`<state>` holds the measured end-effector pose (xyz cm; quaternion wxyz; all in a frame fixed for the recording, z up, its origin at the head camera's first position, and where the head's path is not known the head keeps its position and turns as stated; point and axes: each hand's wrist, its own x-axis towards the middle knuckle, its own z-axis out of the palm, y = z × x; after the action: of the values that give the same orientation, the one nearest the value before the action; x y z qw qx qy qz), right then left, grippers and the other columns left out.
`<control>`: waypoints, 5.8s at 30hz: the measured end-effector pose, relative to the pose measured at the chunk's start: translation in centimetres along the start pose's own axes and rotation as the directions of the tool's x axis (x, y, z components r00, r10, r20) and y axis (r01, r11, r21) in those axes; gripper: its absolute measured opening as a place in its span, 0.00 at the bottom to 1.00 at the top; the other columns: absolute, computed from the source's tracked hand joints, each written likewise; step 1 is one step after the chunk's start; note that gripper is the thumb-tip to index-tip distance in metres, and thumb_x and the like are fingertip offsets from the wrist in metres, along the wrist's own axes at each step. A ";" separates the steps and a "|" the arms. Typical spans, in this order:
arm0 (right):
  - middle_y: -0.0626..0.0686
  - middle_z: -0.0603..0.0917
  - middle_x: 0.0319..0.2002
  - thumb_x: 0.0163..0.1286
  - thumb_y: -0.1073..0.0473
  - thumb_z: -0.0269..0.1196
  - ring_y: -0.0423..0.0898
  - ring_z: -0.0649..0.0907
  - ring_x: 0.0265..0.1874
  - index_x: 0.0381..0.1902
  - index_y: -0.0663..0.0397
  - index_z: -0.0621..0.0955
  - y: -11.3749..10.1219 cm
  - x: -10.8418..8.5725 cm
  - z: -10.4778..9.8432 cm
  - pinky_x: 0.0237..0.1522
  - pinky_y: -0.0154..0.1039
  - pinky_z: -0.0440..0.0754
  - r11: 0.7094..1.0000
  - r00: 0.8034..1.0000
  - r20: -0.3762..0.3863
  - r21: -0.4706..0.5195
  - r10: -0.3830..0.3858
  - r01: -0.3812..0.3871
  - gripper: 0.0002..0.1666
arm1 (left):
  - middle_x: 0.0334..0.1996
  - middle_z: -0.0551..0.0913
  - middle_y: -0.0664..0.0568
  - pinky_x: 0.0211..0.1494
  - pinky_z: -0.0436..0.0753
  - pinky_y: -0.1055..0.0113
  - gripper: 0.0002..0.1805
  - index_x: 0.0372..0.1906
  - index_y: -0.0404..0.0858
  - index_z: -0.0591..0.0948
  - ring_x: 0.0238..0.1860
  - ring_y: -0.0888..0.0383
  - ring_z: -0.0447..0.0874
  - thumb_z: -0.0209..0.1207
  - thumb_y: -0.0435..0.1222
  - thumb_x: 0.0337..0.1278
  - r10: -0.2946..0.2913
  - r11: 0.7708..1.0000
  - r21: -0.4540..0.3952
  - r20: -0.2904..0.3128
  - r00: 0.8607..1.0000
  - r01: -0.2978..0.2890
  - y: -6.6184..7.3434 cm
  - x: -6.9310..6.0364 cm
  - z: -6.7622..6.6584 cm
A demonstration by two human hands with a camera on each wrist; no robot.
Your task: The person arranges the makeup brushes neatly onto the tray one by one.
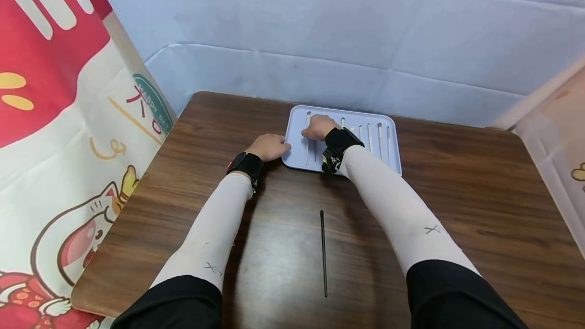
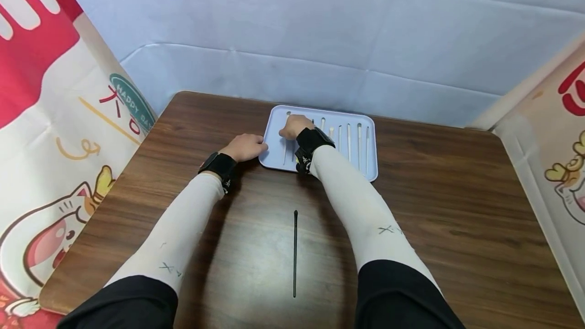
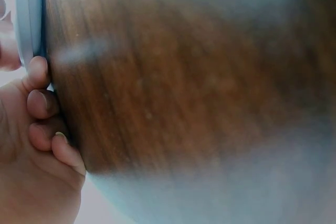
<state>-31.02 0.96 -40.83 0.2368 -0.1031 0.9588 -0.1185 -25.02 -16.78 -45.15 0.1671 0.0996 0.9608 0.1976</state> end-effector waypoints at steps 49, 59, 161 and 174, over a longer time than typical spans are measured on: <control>0.51 0.70 0.27 0.74 0.47 0.56 0.47 0.70 0.27 0.30 0.54 0.73 1.3 -2.4 -0.3 0.32 0.41 0.68 0.999 0.996 -0.075 0.001 -0.042 0.042 0.18 | 0.55 0.83 0.44 0.61 0.74 0.53 0.25 0.59 0.36 0.80 0.52 0.48 0.79 0.44 0.48 0.73 0.036 0.999 0.027 0.001 0.999 -0.037 -0.7 1.3 0.5; 0.44 0.60 0.13 0.72 0.49 0.56 0.42 0.62 0.15 0.12 0.47 0.63 2.1 -5.7 -0.7 0.22 0.38 0.62 0.996 0.993 -0.076 -0.023 -0.088 0.087 0.28 | 0.50 0.82 0.44 0.57 0.73 0.55 0.25 0.58 0.36 0.80 0.47 0.49 0.76 0.45 0.47 0.73 0.021 0.999 0.026 0.006 1.000 -0.021 -0.7 1.3 0.4; 0.46 0.69 0.17 0.68 0.49 0.66 0.42 0.68 0.16 0.12 0.50 0.70 1.9 -22.0 11.8 0.18 0.37 0.65 0.982 0.985 0.062 -0.088 -0.162 0.167 0.27 | 0.30 0.72 0.48 0.45 0.68 0.59 0.20 0.43 0.37 0.80 0.36 0.50 0.72 0.43 0.47 0.73 0.031 0.999 0.018 0.010 0.999 -0.031 -1.4 1.2 -0.3; 0.46 0.69 0.17 0.68 0.51 0.65 0.42 0.69 0.16 0.12 0.50 0.69 1.9 -22.0 11.6 0.18 0.38 0.66 0.982 0.986 0.066 -0.101 -0.155 0.161 0.27 | 0.31 0.72 0.48 0.45 0.69 0.59 0.21 0.45 0.37 0.80 0.38 0.50 0.72 0.43 0.47 0.74 0.020 1.000 0.011 0.011 1.000 -0.020 -1.1 0.7 -0.5</control>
<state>-6.72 6.24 -41.85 0.2483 -0.1947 0.9453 -0.0830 -26.02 -17.76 -45.34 0.1698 0.1112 0.9599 0.1932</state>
